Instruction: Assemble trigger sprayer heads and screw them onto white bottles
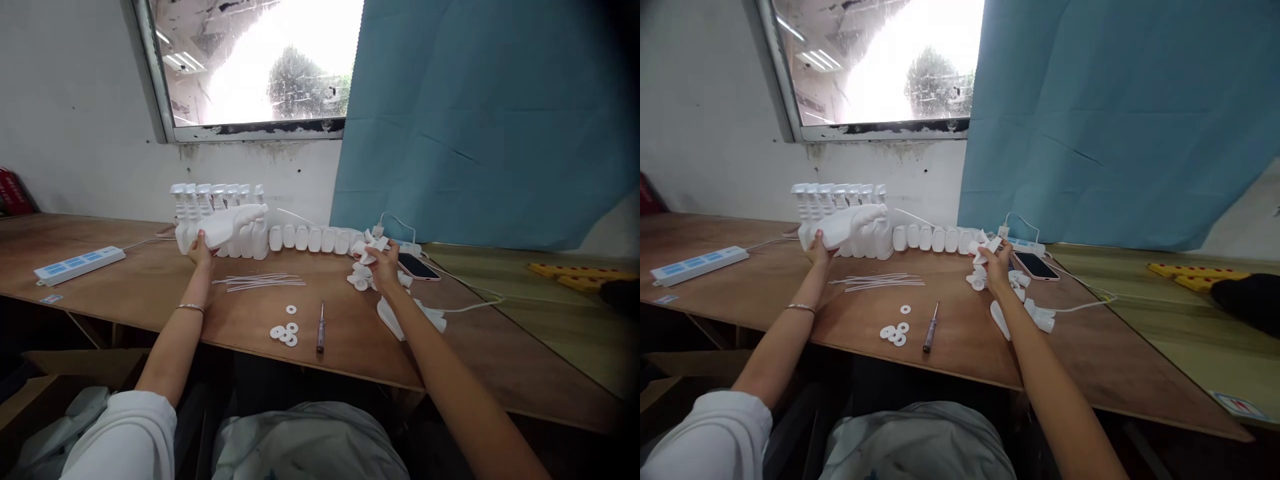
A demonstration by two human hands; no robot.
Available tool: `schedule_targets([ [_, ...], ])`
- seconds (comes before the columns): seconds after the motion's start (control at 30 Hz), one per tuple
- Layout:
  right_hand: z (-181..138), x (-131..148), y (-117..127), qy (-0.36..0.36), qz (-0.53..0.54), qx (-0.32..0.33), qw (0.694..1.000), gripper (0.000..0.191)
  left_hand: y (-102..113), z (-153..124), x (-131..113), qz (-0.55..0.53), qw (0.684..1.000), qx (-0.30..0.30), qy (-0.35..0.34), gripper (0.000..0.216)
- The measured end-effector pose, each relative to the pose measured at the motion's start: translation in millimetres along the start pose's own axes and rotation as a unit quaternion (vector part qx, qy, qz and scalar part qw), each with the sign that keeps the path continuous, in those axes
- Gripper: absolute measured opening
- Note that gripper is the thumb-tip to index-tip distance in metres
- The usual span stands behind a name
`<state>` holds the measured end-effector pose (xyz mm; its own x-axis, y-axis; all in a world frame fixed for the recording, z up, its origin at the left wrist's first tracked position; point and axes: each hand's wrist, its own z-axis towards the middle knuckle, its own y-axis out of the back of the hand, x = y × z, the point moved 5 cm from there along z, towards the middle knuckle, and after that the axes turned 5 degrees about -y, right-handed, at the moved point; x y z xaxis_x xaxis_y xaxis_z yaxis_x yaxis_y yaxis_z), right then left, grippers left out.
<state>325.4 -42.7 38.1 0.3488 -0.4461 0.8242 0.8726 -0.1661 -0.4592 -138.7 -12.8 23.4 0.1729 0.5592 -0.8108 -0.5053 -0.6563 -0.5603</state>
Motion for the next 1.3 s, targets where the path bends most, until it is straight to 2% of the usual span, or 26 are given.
schedule_targets([
  [0.17,1.2,-2.4,1.1,0.004,-0.021,-0.005,1.0,0.058,-4.4,-3.2,1.3,-0.002,1.0,0.023,0.01,0.037],
  [0.4,-0.5,-2.7,-2.5,0.014,-0.032,0.001,0.999,0.059,-11.3,-4.3,1.7,0.014,0.998,0.065,-0.015,0.04],
  [0.63,-1.3,3.4,-0.2,0.028,-0.013,-0.023,0.999,0.055,-7.5,-1.3,3.2,0.019,0.998,0.053,-0.004,0.039],
  [0.9,-1.5,-2.4,-1.5,0.019,-0.039,-0.002,0.999,0.059,-11.6,-4.7,0.8,0.015,0.997,0.072,0.001,0.039],
  [1.03,-7.1,-6.6,-10.6,0.012,-0.057,0.026,0.998,0.064,-23.2,-16.9,6.7,0.024,0.991,0.134,-0.003,0.041],
  [1.17,-23.2,-13.7,-29.8,0.024,-0.1,0.073,0.992,0.066,-44.9,-47.0,13.8,0.064,0.972,0.226,-0.014,0.045],
  [1.3,-38.5,-10.3,-42.5,0.102,-0.202,0.091,0.97,0.043,-67.4,-75.3,5.1,0.075,0.952,0.295,-0.014,0.046],
])
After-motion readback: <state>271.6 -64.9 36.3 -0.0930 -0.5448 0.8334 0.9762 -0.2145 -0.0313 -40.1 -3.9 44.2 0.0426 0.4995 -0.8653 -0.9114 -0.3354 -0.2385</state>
